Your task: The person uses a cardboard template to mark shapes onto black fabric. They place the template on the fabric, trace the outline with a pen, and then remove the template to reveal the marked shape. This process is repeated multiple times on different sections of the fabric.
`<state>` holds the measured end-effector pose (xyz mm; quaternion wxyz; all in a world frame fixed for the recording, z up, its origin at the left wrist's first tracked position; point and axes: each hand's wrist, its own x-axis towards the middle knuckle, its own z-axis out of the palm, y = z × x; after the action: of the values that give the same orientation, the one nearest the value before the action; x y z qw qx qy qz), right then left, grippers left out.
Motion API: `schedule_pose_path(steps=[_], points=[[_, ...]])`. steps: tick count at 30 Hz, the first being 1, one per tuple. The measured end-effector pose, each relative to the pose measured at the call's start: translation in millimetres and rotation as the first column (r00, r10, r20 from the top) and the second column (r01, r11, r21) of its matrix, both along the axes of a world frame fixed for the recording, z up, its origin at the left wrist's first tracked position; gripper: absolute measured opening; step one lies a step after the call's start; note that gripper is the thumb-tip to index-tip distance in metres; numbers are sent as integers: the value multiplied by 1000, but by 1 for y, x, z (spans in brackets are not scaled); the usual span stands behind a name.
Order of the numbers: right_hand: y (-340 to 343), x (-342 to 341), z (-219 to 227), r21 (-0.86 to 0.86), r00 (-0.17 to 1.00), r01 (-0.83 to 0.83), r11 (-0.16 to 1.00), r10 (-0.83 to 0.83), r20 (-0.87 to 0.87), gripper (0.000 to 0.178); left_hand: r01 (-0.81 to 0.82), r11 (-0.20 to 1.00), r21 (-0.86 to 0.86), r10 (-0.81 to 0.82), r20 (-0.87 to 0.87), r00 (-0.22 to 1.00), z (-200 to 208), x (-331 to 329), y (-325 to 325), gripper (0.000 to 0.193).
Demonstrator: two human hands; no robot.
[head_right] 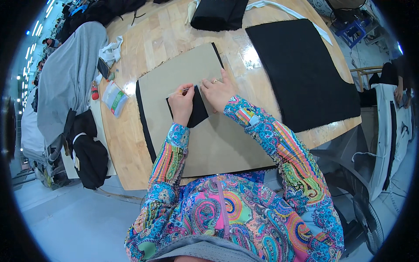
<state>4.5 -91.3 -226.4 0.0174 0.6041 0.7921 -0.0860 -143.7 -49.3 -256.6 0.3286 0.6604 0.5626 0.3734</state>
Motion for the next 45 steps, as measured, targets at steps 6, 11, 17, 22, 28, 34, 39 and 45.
schedule_pose_path(steps=[6,11,17,22,28,34,39,45], points=[[0,0,-5,35,1000,1,999,0,-14,75,15,999,28,-13,-56,998,-2,0,1,17],[2,0,3,-61,1000,3,998,-4,-7,86,64,993,96,-55,-92,994,-1,0,-5,15],[1,0,-3,15,1000,-2,1000,2,-20,74,189,975,117,-172,-143,975,6,-10,-40,10],[1,1,-7,47,999,11,999,-10,-30,76,282,957,76,-266,-167,949,15,-19,-67,9],[2,1,0,-50,1000,4,999,-5,-21,85,330,943,52,-316,-186,930,18,-23,-79,9],[1,-2,-5,-5,998,-14,1000,14,-54,81,254,964,79,-250,-55,967,29,-37,-82,10],[-5,4,-6,-18,996,-9,1000,7,-87,82,-186,979,-82,185,-12,983,32,-121,-79,17],[-9,10,-17,34,991,-21,999,25,-131,82,-229,973,34,228,-290,929,14,-180,-90,20]])
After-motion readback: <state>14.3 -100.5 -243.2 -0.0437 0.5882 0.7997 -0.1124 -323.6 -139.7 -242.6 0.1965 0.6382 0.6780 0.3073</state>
